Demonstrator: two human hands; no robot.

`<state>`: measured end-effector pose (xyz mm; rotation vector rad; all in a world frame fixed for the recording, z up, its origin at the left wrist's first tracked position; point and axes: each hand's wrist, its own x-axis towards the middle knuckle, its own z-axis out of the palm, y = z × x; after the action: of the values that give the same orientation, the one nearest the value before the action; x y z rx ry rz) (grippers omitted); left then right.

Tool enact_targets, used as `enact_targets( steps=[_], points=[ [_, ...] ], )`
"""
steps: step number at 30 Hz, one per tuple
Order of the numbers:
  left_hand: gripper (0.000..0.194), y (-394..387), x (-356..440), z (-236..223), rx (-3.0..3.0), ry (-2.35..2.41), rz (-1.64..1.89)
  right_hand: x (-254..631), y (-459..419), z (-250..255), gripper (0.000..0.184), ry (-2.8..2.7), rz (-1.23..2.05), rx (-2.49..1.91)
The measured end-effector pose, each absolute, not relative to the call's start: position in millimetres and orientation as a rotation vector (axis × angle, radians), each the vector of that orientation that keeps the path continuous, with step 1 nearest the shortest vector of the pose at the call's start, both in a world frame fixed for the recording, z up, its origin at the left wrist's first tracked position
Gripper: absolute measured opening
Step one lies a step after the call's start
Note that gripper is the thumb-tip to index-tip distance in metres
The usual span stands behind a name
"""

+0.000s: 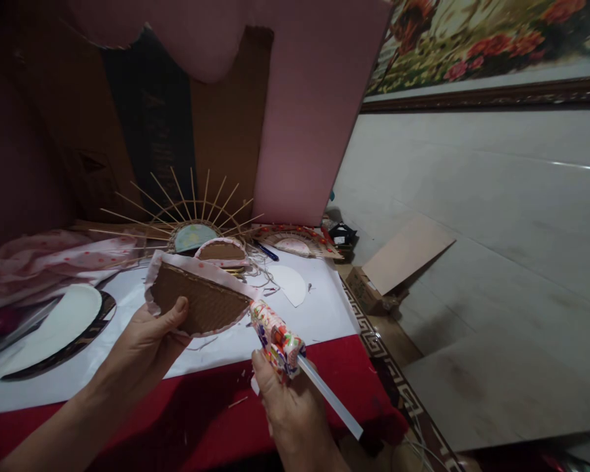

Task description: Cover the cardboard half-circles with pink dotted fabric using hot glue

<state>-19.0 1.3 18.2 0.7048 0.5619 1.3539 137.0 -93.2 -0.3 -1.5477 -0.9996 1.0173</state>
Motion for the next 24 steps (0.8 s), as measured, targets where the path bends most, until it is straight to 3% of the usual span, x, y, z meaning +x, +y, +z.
enact_targets(
  steps=[24],
  points=[
    [0.054,0,-20,20,0.701,0.601,1.344,135,-92,-6,0.050,-0.921,1.056,-1.523]
  ],
)
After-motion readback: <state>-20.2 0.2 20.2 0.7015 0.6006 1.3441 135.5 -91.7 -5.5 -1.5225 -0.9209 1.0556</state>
